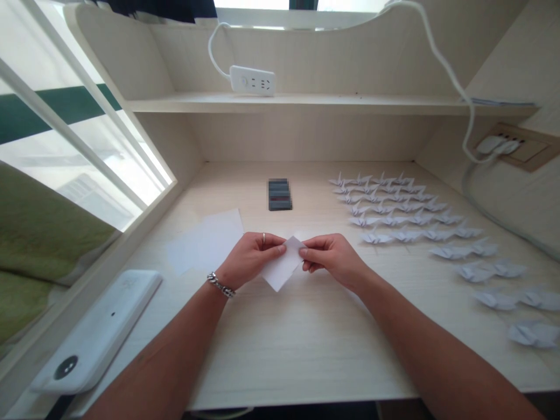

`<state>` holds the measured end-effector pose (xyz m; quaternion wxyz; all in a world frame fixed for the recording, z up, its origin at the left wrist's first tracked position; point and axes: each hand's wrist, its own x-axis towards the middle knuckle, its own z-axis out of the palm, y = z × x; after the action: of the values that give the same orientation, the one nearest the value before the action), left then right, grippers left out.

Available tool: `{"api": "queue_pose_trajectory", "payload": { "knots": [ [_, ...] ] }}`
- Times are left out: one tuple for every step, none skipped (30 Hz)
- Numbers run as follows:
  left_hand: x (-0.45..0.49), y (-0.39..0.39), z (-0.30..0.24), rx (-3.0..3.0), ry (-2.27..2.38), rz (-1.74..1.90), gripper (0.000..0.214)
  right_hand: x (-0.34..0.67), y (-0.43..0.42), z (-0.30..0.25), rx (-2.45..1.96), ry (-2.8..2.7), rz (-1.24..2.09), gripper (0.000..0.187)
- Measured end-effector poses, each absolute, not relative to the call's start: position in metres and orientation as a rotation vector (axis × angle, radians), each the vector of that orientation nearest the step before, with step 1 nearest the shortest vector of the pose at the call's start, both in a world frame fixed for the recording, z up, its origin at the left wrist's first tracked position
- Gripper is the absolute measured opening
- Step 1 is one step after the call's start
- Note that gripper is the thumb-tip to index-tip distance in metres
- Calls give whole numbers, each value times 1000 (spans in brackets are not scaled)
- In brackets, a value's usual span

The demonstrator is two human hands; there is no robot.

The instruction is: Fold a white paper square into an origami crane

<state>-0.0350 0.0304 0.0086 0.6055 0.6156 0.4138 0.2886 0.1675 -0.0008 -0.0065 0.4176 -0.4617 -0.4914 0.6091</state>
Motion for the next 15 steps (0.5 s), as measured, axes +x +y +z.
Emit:
{"api": "queue_pose_trajectory", "payload": {
  "knots": [
    [-36,31,9,1421,947,664,29,168,-1,-7,-1162,-1227,1530,32],
    [-36,31,9,1420,941,666,29,168,-1,-7,-1164,-1223,1528,32],
    [-36,31,9,1418,938,674,28,168,-1,-6,-1162,-1222,1528,33],
    [-36,31,8,1415,936,679,28,168,-1,-6,-1158,-1225,1527,33],
    [-35,30,8,1413,938,684,28,168,-1,-6,-1155,-1231,1529,33],
    [-33,30,8,1414,943,689,28,167,-1,-5,-1156,-1236,1531,33],
    [-32,29,8,1414,948,693,27,167,-1,-5,-1160,-1239,1534,33],
    [-31,29,8,1412,952,698,26,167,-1,-4,-1165,-1238,1536,32],
    [-29,28,8,1407,955,708,24,167,-1,-4,-1165,-1235,1537,32],
    [-28,27,8,1397,958,722,23,167,-2,-4,-1159,-1228,1536,32],
    [-28,27,8,1381,957,736,22,167,-2,-4,-1146,-1219,1536,31],
    [-27,26,9,1360,954,747,22,167,-2,-4,-1130,-1208,1536,31],
    [-27,26,9,1341,949,755,21,167,-2,-5,-1117,-1194,1535,30],
    [-27,26,10,1327,943,763,21,167,-2,-5,-1106,-1178,1534,29],
    [-27,25,10,1320,935,771,20,167,-2,-5,-1096,-1158,1533,28]
  ]
}}
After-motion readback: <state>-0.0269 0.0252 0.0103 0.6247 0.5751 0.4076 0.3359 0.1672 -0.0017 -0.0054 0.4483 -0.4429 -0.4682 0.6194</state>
